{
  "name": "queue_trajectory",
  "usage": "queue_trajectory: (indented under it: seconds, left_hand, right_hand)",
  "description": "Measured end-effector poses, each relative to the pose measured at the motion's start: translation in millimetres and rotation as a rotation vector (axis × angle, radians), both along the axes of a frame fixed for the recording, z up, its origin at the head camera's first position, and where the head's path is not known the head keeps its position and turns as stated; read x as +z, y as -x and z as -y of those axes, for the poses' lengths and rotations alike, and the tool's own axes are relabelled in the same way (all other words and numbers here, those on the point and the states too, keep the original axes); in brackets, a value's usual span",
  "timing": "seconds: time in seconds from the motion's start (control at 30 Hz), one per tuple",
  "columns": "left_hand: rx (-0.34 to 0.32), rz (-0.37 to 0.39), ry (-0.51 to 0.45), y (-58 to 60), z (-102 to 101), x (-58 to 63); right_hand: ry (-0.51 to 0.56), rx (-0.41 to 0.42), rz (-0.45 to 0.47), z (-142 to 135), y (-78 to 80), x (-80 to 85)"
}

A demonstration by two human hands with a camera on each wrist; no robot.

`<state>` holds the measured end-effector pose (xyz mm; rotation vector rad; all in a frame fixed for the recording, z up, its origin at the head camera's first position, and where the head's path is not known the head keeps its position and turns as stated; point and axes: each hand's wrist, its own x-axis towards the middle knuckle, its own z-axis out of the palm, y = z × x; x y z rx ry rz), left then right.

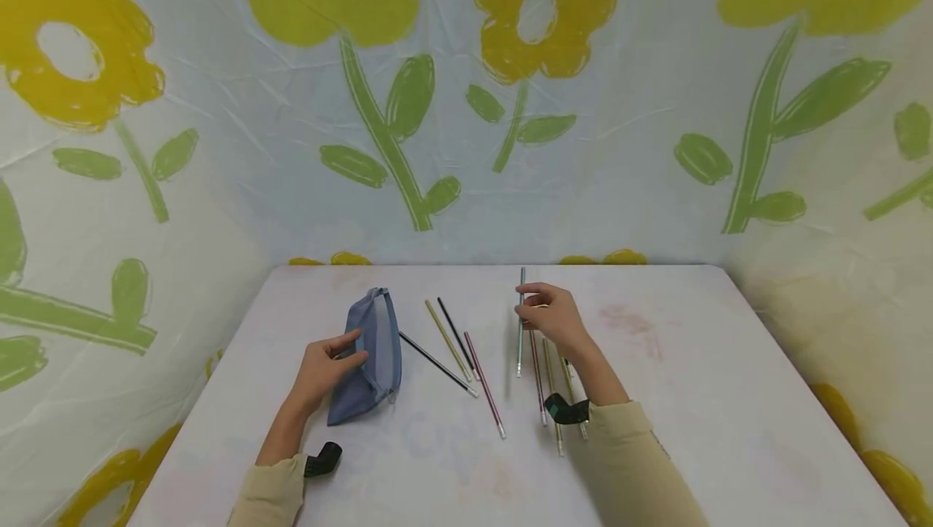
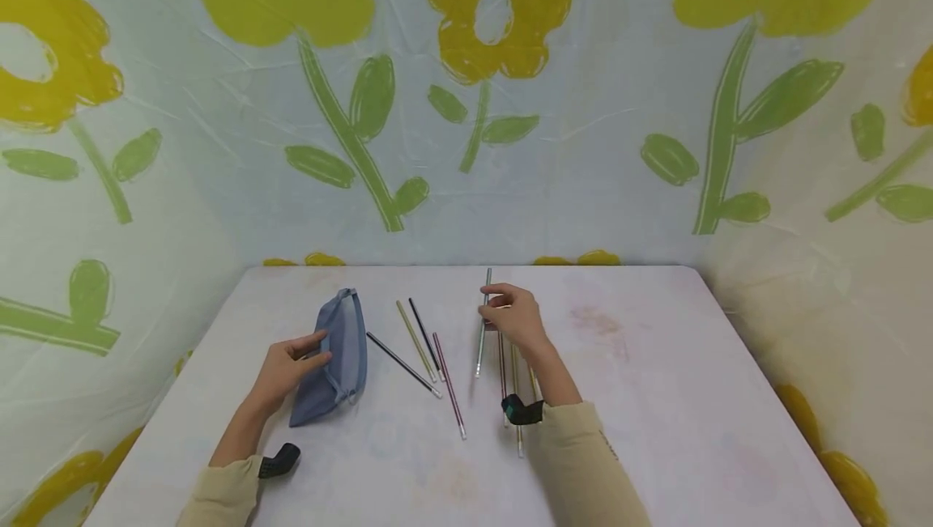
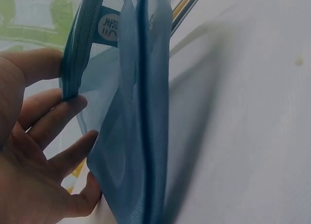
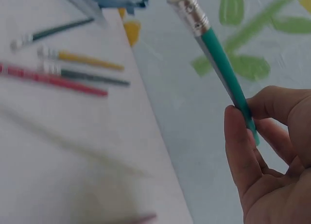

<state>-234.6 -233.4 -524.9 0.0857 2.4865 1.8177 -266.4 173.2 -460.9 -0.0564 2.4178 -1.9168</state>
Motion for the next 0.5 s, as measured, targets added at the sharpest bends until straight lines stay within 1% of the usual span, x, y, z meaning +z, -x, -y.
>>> queue_trajectory:
  seconds: [0.1, 0.17, 0.3, 0.43, 0.5]
  left_hand:
    - [0.017, -0.009, 0.015, -1.4, -2.7, 2.9]
    - [0.041, -0.003, 0.030, -2.8, -5.2, 4.5]
    - [0.078, 0.015, 0.029, -3.9, -12.6, 6.1]
    - [0.131, 0.030, -0.015, -4.3, -19.9, 5.0]
    - [0.142, 0.053, -0.031, -5.4, -22.5, 2.0]
  right_hand:
    - [0.050, -0.001, -0.009, 31.6, 1.6, 0.5]
    - [0.066, 0.007, -0.011, 52.2, 1.6, -0.1]
    - [0.095, 0.056, -0.001, 87.4, 0.0, -2.2]
    - [0.120, 0.128, 0.006, 111.6, 0.2, -5.9]
    - [0.129, 0.149, 0.016, 119.0, 0.0, -8.6]
